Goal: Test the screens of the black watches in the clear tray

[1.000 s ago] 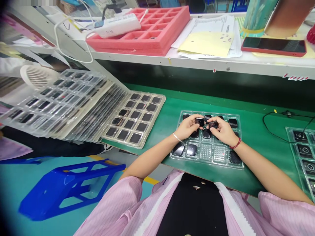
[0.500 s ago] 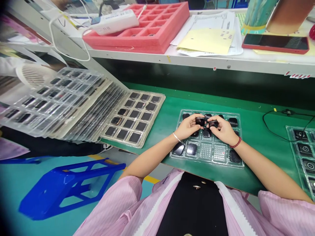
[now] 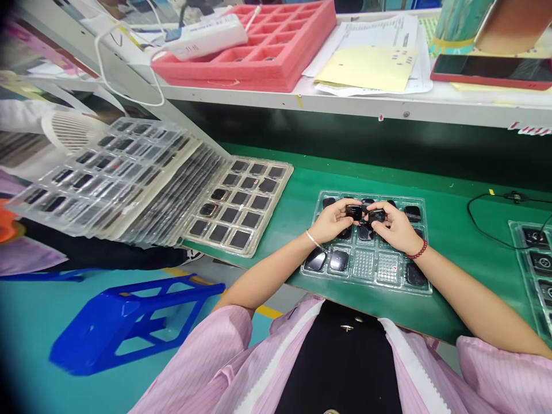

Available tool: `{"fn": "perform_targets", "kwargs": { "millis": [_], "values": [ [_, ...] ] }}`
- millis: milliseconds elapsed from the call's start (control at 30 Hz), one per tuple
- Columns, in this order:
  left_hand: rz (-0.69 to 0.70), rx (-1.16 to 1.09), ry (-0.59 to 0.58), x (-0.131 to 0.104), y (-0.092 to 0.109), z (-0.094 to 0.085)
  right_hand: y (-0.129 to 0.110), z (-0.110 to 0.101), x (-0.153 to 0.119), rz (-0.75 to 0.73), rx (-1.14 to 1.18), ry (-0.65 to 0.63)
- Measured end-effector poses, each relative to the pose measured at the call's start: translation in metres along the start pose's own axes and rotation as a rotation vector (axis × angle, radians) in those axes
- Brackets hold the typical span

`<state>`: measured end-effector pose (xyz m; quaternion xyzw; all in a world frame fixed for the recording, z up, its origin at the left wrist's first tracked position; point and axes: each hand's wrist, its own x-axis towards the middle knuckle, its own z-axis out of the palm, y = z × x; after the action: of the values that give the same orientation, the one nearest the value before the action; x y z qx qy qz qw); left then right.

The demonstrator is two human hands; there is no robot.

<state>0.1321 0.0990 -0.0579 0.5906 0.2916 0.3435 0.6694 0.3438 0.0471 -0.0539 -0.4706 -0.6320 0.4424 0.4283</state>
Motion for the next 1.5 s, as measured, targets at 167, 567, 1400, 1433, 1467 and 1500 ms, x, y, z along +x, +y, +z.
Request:
{"fn": "perform_targets", "kwargs": {
  "millis": [167,567,1400,1433,1467,1500],
  "values": [
    [-0.008,0.028,0.005,0.000,0.003,-0.001,0.001,-0.001,0.000,0.002,0.043,-0.006],
    [-0.002,0.068,0.018,-0.002,0.002,0.001,-0.002,-0.001,0.000,0.010,0.025,-0.027],
    [0.044,0.038,-0.001,0.004,-0.009,-0.003,0.000,0.000,0.000,-0.088,-0.041,-0.031],
    [0.034,0.010,0.007,0.006,-0.008,-0.004,0.001,0.000,0.000,-0.086,-0.039,-0.028],
    [0.017,-0.028,0.013,0.007,-0.005,-0.005,0.003,-0.001,0.000,-0.083,-0.035,-0.025],
    [-0.016,-0.081,0.008,0.007,-0.001,-0.006,0.004,-0.001,0.001,-0.078,-0.027,-0.025]
  ]
}}
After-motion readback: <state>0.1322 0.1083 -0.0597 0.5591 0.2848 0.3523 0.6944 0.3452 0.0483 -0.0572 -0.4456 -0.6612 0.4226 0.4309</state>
